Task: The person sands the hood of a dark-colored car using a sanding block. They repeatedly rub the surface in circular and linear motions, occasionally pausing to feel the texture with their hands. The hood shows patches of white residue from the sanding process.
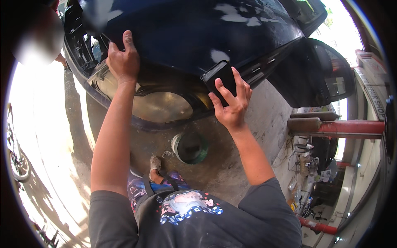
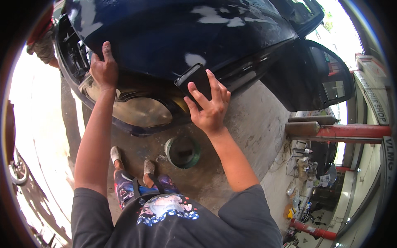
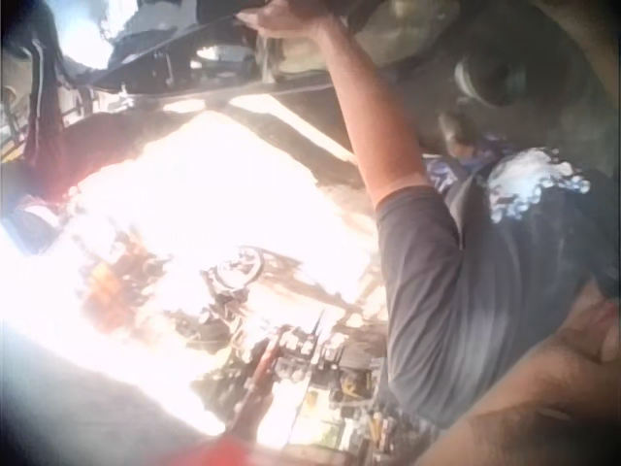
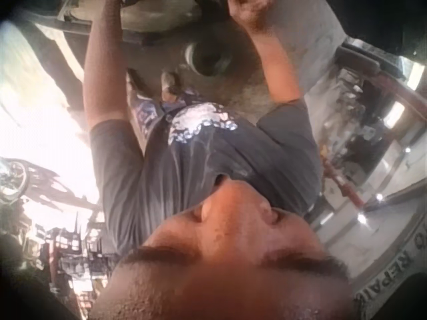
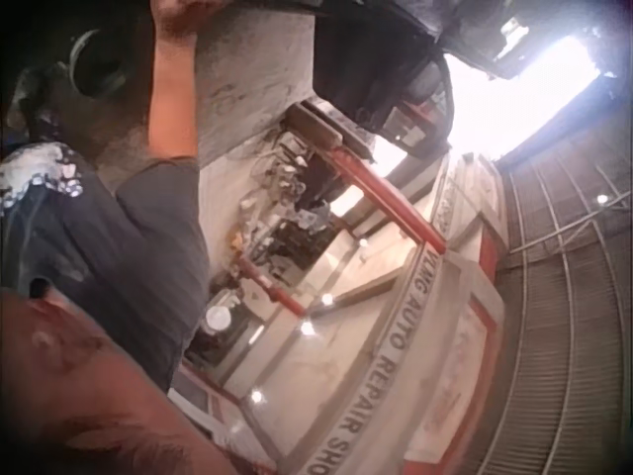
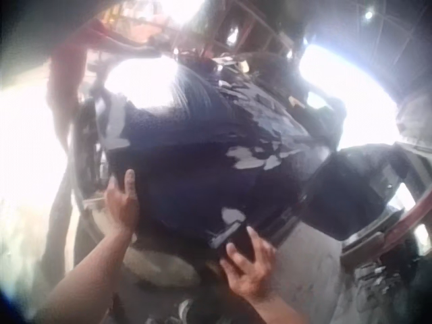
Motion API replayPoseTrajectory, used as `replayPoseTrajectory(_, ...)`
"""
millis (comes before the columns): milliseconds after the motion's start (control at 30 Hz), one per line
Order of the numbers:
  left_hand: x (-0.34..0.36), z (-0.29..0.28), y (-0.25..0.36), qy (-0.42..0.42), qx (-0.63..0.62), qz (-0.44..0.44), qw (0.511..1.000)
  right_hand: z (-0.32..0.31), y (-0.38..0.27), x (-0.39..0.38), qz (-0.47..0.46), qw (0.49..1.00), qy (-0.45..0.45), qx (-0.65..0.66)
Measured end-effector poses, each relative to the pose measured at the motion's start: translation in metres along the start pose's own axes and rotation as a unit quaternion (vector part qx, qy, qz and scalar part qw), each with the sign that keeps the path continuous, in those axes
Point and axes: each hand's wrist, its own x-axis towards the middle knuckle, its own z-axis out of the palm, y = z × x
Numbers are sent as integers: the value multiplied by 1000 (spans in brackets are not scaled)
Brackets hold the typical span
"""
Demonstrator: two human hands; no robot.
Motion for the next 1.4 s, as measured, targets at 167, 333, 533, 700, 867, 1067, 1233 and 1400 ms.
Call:
replayPoseTrajectory(167,-2,-3,-2,26,-17,52,998,15,-59,69,-93,993,-77,9)
replayPoseTrajectory(333,-3,1,-4,46,-22,80,996,-31,12,46,-130,983,-97,82)
replayPoseTrajectory(533,-3,-1,-5,34,-56,80,995,10,-16,76,-190,971,-126,67)
replayPoseTrajectory(700,-3,-4,-3,-3,-25,42,999,-21,19,63,-177,968,-140,106)
replayPoseTrajectory(867,-5,-10,-2,1,-26,55,998,6,-36,97,-175,968,-158,88)
replayPoseTrajectory(1067,-11,-16,-8,-41,-128,74,988,-22,6,74,-146,967,-170,124)
replayPoseTrajectory(1233,-11,-22,-12,-45,-136,45,989,4,-33,83,-116,979,-147,84)
replayPoseTrajectory(1400,-12,-22,-25,-95,-285,32,953,50,-88,98,-89,990,-90,68)
